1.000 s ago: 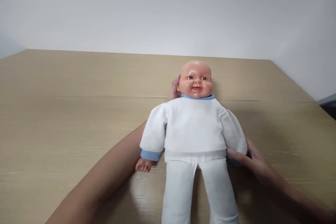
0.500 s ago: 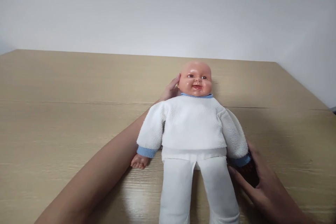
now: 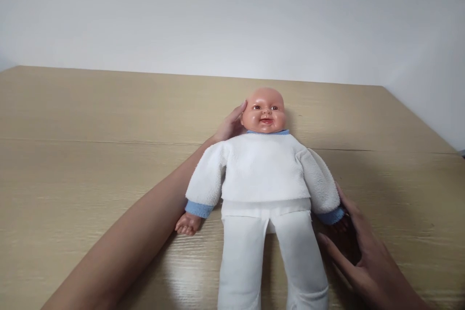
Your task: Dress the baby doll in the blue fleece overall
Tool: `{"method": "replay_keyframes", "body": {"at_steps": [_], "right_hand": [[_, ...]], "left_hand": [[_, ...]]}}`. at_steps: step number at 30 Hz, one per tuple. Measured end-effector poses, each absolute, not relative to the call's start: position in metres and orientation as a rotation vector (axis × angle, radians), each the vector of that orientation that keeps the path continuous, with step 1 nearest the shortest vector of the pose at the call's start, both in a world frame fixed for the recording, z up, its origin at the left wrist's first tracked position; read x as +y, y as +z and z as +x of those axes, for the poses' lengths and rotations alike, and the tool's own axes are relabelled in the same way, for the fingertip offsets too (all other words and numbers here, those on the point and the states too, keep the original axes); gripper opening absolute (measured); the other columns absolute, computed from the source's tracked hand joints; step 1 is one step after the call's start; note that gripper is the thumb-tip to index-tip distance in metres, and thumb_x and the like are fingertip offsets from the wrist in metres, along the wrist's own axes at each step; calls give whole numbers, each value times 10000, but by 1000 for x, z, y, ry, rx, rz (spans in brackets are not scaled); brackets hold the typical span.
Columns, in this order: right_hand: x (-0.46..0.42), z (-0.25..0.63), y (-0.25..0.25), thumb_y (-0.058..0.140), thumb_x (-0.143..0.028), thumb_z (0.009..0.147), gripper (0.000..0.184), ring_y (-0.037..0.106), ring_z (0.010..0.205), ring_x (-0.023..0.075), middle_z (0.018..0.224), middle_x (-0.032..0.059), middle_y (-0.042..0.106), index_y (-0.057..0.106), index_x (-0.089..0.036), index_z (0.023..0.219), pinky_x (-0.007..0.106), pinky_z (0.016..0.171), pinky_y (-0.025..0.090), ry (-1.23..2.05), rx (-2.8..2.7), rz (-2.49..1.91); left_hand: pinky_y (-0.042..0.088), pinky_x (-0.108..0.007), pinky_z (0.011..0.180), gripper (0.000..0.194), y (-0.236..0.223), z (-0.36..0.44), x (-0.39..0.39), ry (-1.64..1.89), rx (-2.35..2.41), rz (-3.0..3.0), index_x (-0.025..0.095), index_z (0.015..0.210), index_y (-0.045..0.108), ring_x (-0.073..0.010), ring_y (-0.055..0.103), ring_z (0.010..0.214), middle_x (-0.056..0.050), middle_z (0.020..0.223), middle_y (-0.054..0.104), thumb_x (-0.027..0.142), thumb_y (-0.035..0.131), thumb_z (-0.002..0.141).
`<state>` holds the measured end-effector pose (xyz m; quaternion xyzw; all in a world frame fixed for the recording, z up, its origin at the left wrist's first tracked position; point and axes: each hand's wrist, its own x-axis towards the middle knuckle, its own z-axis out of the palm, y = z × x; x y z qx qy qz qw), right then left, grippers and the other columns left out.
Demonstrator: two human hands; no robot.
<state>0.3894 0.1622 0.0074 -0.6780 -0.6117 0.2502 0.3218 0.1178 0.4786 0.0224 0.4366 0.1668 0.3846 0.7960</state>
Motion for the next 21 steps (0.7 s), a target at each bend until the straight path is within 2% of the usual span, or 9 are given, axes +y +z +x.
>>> {"method": "replay_keyframes", "body": {"at_steps": [7, 13, 21], "right_hand": [[162, 388, 10, 760, -593, 1049, 882, 705, 1506, 435, 1720, 187, 643, 412, -318, 1811, 633, 1266, 600, 673, -1581, -1780], [164, 387, 15, 751, -571, 1055, 856, 705, 1502, 453, 1721, 178, 638, 406, -337, 1803, 657, 1262, 597, 664, -1629, -1777], [164, 387, 16, 754, -518, 1064, 825, 705, 1507, 437, 1728, 157, 635, 406, -362, 1796, 642, 1267, 599, 677, -1637, -1747]], "left_hand": [[412, -560, 1439, 666, 24, 119, 477, 812, 409, 917, 164, 1506, 772, -427, 654, 1558, -131, 1385, 852, 690, 623, 1126], [456, -562, 1413, 606, 22, 119, 477, 863, 432, 893, 176, 1495, 782, -430, 668, 1540, -123, 1411, 843, 631, 689, 1106], [434, -508, 1430, 552, 16, 120, 480, 961, 450, 864, 212, 1552, 729, -379, 630, 1592, -102, 1484, 813, 506, 779, 1088]]}}
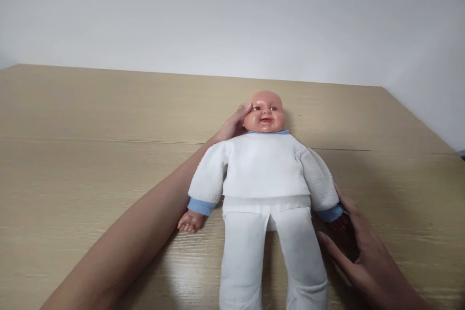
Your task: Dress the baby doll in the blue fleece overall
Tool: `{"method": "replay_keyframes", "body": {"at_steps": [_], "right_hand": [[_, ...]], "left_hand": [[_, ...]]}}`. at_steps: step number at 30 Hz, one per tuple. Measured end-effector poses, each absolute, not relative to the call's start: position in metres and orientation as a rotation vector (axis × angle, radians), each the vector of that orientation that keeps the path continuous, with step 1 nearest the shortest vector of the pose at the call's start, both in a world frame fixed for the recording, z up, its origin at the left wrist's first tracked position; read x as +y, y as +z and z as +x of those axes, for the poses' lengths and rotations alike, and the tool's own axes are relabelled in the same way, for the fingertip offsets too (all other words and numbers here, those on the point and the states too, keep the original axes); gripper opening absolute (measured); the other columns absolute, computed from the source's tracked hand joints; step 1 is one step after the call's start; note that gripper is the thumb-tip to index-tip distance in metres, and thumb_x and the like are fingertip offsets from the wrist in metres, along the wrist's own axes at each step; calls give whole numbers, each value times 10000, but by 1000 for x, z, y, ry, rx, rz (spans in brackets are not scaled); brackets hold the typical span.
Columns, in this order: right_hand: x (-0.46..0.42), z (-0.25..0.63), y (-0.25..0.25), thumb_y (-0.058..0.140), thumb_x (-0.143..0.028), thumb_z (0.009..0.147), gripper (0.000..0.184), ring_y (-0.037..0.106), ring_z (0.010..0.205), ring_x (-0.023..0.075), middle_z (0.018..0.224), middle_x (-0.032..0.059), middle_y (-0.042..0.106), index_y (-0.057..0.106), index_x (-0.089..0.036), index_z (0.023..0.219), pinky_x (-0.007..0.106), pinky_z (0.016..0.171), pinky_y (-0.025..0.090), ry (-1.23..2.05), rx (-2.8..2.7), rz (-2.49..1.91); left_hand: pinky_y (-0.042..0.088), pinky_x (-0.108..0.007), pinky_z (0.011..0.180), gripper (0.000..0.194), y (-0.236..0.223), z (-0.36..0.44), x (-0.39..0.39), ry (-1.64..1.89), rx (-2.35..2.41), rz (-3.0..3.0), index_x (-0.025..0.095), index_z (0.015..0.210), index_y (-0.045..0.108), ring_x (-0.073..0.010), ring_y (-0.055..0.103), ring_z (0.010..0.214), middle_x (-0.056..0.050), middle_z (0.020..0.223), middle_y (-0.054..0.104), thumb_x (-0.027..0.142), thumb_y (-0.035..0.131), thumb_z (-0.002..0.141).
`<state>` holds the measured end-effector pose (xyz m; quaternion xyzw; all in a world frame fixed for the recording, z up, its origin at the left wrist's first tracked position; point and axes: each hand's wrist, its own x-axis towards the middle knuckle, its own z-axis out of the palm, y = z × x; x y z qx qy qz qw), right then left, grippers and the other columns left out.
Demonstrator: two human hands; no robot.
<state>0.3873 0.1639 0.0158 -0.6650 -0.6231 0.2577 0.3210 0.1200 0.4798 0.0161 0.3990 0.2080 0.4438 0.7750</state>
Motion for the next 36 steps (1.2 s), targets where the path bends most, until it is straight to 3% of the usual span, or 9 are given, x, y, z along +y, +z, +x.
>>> {"method": "replay_keyframes", "body": {"at_steps": [16, 21, 26, 36], "right_hand": [[165, 386, 18, 737, -491, 1082, 752, 691, 1515, 419, 1700, 140, 651, 434, -371, 1760, 596, 1239, 622, 671, -1663, -1725], [165, 386, 17, 741, -526, 1072, 760, 680, 1518, 443, 1704, 149, 649, 444, -362, 1752, 650, 1246, 604, 690, -1634, -1751], [166, 384, 20, 757, -524, 1059, 731, 700, 1489, 446, 1680, 155, 670, 509, -340, 1722, 629, 1223, 626, 726, -1604, -1726], [166, 385, 19, 742, -507, 1073, 729, 681, 1512, 452, 1695, 161, 656, 479, -335, 1731, 658, 1251, 598, 695, -1634, -1738]], "left_hand": [[448, -524, 1419, 555, 22, 122, 474, 907, 457, 871, 192, 1526, 757, -395, 682, 1533, -123, 1447, 828, 550, 754, 1101], [439, -530, 1429, 584, 22, 123, 473, 878, 468, 890, 191, 1542, 750, -395, 691, 1522, -121, 1443, 830, 586, 715, 1113], [438, -541, 1426, 563, 26, 124, 470, 874, 470, 907, 177, 1516, 770, -398, 689, 1524, -131, 1416, 840, 569, 697, 1119], [446, -545, 1415, 543, 28, 121, 470, 843, 474, 924, 170, 1464, 798, -410, 675, 1537, -136, 1412, 841, 583, 689, 1129]]}}
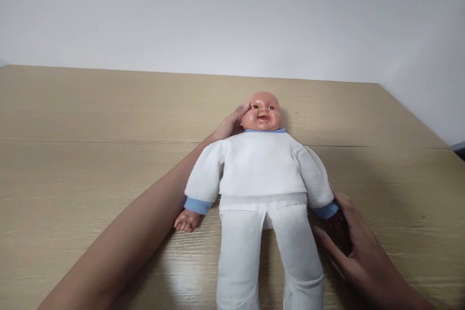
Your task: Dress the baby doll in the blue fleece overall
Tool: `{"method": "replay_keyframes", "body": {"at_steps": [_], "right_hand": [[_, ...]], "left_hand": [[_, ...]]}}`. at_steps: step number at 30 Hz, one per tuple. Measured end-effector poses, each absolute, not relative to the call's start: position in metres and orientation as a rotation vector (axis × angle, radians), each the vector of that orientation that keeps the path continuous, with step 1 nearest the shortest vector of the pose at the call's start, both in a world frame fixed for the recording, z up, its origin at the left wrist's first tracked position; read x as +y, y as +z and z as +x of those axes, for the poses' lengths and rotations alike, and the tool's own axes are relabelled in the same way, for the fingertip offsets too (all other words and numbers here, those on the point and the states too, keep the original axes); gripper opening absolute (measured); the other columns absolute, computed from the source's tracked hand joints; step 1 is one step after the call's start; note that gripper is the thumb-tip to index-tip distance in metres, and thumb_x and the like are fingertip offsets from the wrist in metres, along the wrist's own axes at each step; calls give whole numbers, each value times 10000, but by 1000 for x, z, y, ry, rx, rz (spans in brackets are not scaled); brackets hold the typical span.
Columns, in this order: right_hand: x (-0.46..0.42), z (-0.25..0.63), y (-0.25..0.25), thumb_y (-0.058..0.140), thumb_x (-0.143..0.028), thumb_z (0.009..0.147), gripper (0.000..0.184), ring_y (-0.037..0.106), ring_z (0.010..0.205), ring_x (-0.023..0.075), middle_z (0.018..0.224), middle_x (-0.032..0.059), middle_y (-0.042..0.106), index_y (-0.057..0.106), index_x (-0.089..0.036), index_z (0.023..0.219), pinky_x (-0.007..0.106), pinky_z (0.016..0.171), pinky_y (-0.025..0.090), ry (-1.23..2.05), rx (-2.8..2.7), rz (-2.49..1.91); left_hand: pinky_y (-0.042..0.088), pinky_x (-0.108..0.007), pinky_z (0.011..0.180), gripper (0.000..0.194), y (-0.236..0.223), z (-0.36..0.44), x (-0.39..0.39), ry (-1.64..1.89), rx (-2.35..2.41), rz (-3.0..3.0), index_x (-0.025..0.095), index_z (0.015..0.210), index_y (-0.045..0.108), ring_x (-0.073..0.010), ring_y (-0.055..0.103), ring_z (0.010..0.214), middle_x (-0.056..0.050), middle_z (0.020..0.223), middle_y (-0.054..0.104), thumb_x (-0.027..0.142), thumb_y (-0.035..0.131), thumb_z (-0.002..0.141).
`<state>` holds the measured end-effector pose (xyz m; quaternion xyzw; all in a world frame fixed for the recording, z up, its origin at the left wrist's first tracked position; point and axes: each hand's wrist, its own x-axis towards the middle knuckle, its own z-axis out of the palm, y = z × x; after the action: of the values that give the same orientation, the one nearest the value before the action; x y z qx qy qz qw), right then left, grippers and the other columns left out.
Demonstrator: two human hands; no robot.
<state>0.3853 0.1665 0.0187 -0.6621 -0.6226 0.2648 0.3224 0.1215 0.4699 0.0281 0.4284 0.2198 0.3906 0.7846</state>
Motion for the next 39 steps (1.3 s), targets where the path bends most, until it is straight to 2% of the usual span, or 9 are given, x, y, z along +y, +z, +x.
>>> {"method": "replay_keyframes", "body": {"at_steps": [3, 9, 20, 28, 32, 36, 39], "right_hand": [[167, 385, 18, 751, -493, 1070, 715, 692, 1500, 453, 1683, 154, 669, 494, -338, 1719, 649, 1243, 612, 682, -1638, -1712], [167, 386, 15, 736, -464, 1087, 750, 707, 1493, 438, 1693, 148, 662, 443, -353, 1768, 636, 1211, 642, 594, -1708, -1682], [170, 385, 18, 704, -444, 1109, 675, 760, 1415, 398, 1614, 156, 709, 461, -340, 1730, 575, 1138, 694, 534, -1762, -1656], [174, 386, 14, 718, -475, 1101, 689, 739, 1420, 442, 1589, 177, 706, 460, -318, 1720, 646, 1180, 648, 539, -1764, -1614], [176, 387, 10, 710, -441, 1106, 689, 700, 1489, 404, 1627, 165, 680, 446, -318, 1731, 614, 1249, 600, 500, -1765, -1592], [180, 387, 3, 706, -400, 1100, 714, 652, 1546, 377, 1670, 173, 644, 418, -298, 1745, 610, 1306, 543, 478, -1759, -1574], [183, 389, -2, 721, -385, 1087, 739, 649, 1545, 384, 1670, 189, 639, 414, -280, 1751, 615, 1297, 549, 437, -1771, -1535]], "left_hand": [[466, -545, 1397, 545, 28, 122, 471, 830, 479, 916, 159, 1457, 792, -407, 686, 1522, -146, 1416, 837, 583, 686, 1131], [472, -492, 1379, 484, 21, 123, 477, 940, 470, 890, 175, 1456, 759, -370, 690, 1517, -128, 1468, 814, 461, 816, 1070], [506, -530, 1339, 493, 22, 123, 475, 927, 486, 906, 178, 1403, 786, -396, 735, 1442, -122, 1377, 845, 506, 833, 1038], [516, -517, 1343, 499, 27, 122, 474, 892, 556, 964, 177, 1460, 778, -359, 735, 1454, -128, 1363, 854, 527, 711, 1110], [522, -488, 1345, 495, 31, 123, 472, 856, 524, 976, 155, 1421, 802, -357, 722, 1476, -140, 1382, 849, 539, 700, 1125], [511, -512, 1361, 556, 31, 121, 467, 811, 498, 968, 135, 1388, 825, -375, 695, 1511, -134, 1412, 838, 589, 594, 1165], [455, -531, 1408, 549, 25, 113, 470, 862, 524, 980, 153, 1377, 831, -392, 622, 1590, -126, 1496, 802, 607, 667, 1113]]}}
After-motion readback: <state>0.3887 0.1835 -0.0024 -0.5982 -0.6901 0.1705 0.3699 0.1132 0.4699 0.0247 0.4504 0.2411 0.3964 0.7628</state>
